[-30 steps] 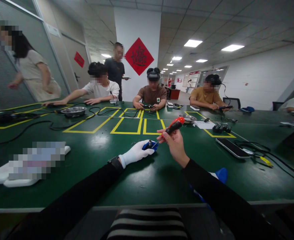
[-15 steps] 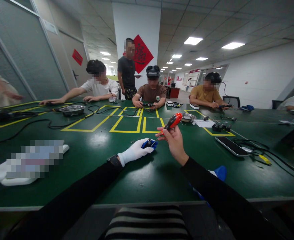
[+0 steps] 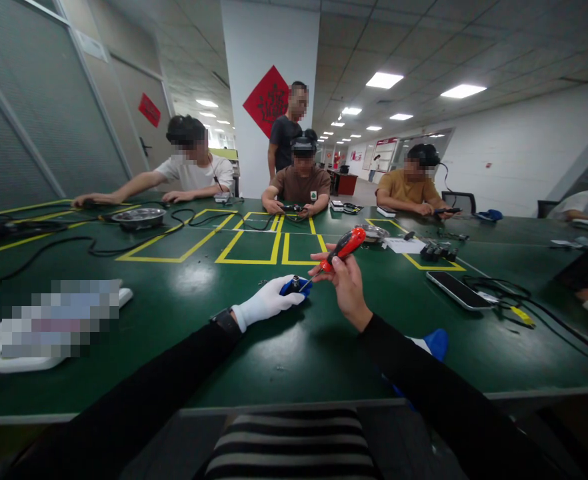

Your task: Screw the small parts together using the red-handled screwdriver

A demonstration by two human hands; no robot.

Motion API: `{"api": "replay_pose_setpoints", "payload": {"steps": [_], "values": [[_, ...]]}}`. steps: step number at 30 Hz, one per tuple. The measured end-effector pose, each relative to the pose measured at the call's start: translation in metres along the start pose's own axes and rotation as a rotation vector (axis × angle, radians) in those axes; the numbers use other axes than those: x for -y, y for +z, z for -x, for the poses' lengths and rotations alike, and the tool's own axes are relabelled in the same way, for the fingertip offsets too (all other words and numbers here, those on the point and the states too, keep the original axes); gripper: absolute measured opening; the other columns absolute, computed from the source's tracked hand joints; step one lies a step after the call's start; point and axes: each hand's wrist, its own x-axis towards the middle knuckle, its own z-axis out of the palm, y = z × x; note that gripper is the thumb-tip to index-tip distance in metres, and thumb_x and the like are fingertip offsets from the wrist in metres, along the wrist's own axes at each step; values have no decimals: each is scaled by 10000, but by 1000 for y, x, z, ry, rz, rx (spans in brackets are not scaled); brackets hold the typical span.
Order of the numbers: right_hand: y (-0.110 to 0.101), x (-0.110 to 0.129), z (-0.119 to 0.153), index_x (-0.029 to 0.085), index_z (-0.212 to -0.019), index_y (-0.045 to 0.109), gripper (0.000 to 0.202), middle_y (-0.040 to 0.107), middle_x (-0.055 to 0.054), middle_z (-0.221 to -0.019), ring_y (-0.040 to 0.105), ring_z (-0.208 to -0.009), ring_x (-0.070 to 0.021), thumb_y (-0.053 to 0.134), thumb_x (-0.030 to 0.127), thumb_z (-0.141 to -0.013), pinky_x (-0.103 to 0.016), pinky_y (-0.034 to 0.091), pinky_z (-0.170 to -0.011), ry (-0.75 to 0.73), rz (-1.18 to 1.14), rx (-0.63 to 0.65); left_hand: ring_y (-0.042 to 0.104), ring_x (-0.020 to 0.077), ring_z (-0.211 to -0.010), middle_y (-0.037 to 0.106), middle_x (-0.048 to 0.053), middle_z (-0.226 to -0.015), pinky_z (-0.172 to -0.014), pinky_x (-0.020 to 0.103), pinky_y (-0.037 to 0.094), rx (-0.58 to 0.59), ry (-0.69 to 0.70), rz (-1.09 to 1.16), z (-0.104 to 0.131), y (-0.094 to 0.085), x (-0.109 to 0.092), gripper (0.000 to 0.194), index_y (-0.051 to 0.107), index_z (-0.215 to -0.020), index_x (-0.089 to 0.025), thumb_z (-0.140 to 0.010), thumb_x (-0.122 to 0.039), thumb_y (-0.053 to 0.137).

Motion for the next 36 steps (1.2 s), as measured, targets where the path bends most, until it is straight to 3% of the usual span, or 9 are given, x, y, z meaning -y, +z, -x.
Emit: {"api": "replay_pose_setpoints", "payload": {"steps": [6, 12, 15, 24, 31, 36], "values": [[-5, -5, -9, 226, -979, 476, 258, 715, -8, -859, 693, -658, -131, 651, 371, -856, -242, 596, -578, 101, -67, -125, 480, 95, -539, 585, -22, -726, -504, 215, 389, -5, -3, 0, 1, 0, -1, 290, 589, -993, -142, -803, -359, 616], [-8, -8, -5, 242, -1134, 465, 250, 698, -41, -1026, 703, -733, -152, 518, 349, -915, -307, 608, -641, 92, -150, -21, 475, 93, -529, 584, -22, -710, -500, 215, 382, -2, -9, 5, 1, 0, -2, 313, 593, -1010, -132, -802, -366, 615], [-3, -6, -2, 253, -1158, 457, 267, 669, -49, -1104, 695, -746, -147, 516, 362, -921, -311, 610, -634, 49, -84, 18, 481, 94, -540, 587, -23, -714, -512, 214, 383, 3, 15, 7, 1, 0, -2, 328, 595, -1040, -135, -806, -364, 613], [3, -2, 0, 258, -1124, 398, 363, 673, 0, -933, 686, -691, -134, 633, 369, -871, -255, 591, -567, -4, 34, 6, 472, 96, -554, 582, -12, -742, -513, 214, 378, 18, 9, 21, -1, 0, 2, 360, 592, -1080, -129, -809, -365, 612], [0, -3, 3, 254, -1205, 467, 301, 658, -38, -1028, 681, -775, -153, 485, 397, -940, -311, 593, -657, 6, 7, 64, 499, 109, -582, 616, 6, -786, -546, 224, 400, 12, 17, 20, 0, 0, 0, 371, 598, -1084, -131, -806, -377, 613], [3, 1, 2, 253, -1169, 477, 300, 673, -41, -1063, 689, -786, -152, 564, 371, -907, -312, 605, -670, 30, -2, 66, 492, 108, -562, 592, -3, -740, -522, 220, 391, 10, 6, 23, 1, -1, 1, 359, 600, -1069, -129, -809, -376, 611]]}}
